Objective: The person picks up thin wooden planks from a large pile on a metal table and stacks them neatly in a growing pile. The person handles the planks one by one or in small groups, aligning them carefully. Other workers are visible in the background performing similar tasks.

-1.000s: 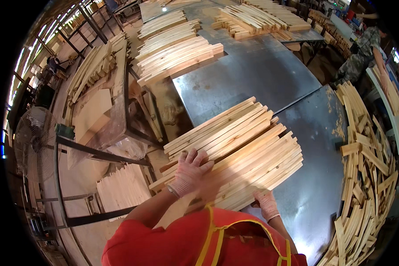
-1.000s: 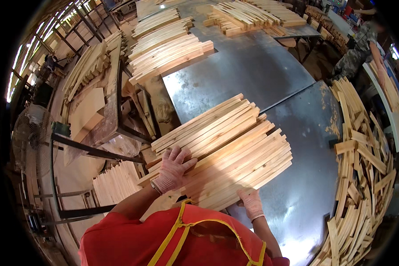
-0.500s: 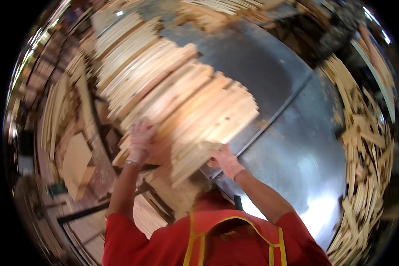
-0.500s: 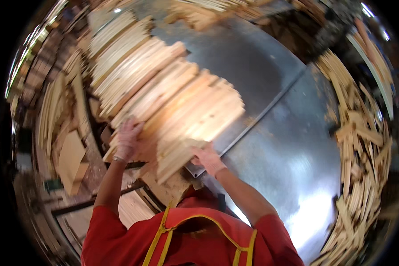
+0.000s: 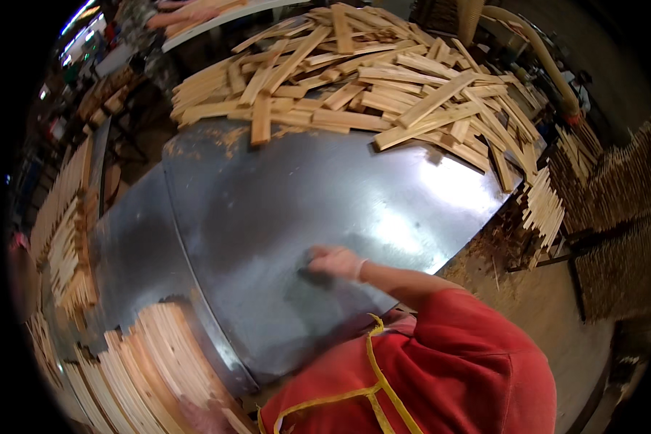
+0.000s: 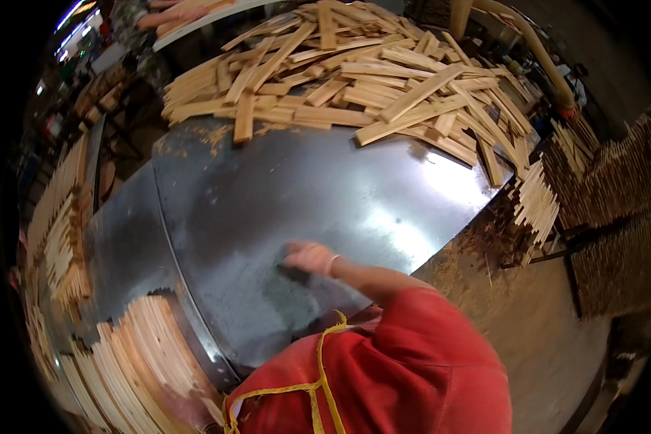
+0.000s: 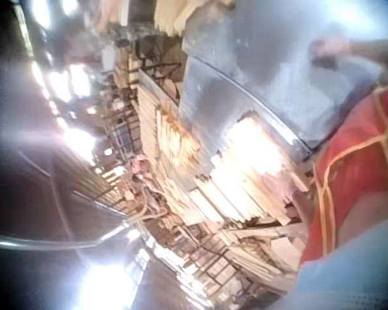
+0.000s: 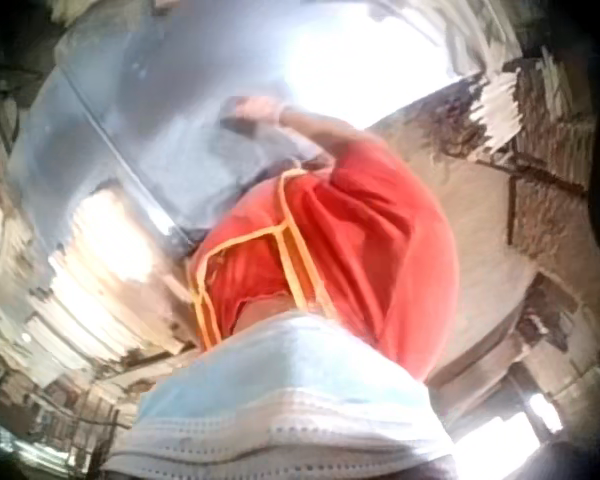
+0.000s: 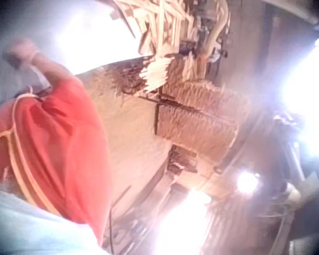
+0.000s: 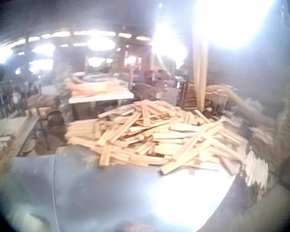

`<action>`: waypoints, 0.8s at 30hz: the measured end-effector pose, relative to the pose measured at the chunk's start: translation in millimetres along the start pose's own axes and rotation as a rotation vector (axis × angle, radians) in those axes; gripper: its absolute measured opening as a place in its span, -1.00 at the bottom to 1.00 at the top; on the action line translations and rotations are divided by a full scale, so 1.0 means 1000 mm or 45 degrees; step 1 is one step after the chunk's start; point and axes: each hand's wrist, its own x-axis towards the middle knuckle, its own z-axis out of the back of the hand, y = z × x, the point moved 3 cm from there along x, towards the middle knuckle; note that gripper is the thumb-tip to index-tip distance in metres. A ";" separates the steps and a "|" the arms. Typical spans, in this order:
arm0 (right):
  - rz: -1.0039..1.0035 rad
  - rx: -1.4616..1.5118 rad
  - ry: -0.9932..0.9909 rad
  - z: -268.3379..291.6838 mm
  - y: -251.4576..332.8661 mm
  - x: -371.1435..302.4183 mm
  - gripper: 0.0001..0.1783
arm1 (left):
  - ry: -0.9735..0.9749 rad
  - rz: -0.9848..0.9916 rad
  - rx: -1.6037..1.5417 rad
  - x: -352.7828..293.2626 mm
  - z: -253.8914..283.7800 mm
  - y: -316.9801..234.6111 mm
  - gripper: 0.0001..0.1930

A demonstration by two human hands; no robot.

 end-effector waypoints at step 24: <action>-0.325 1.523 -0.653 0.197 -0.079 0.018 -0.34 | 0.666 -0.698 -0.530 -0.125 0.069 -0.490 -0.04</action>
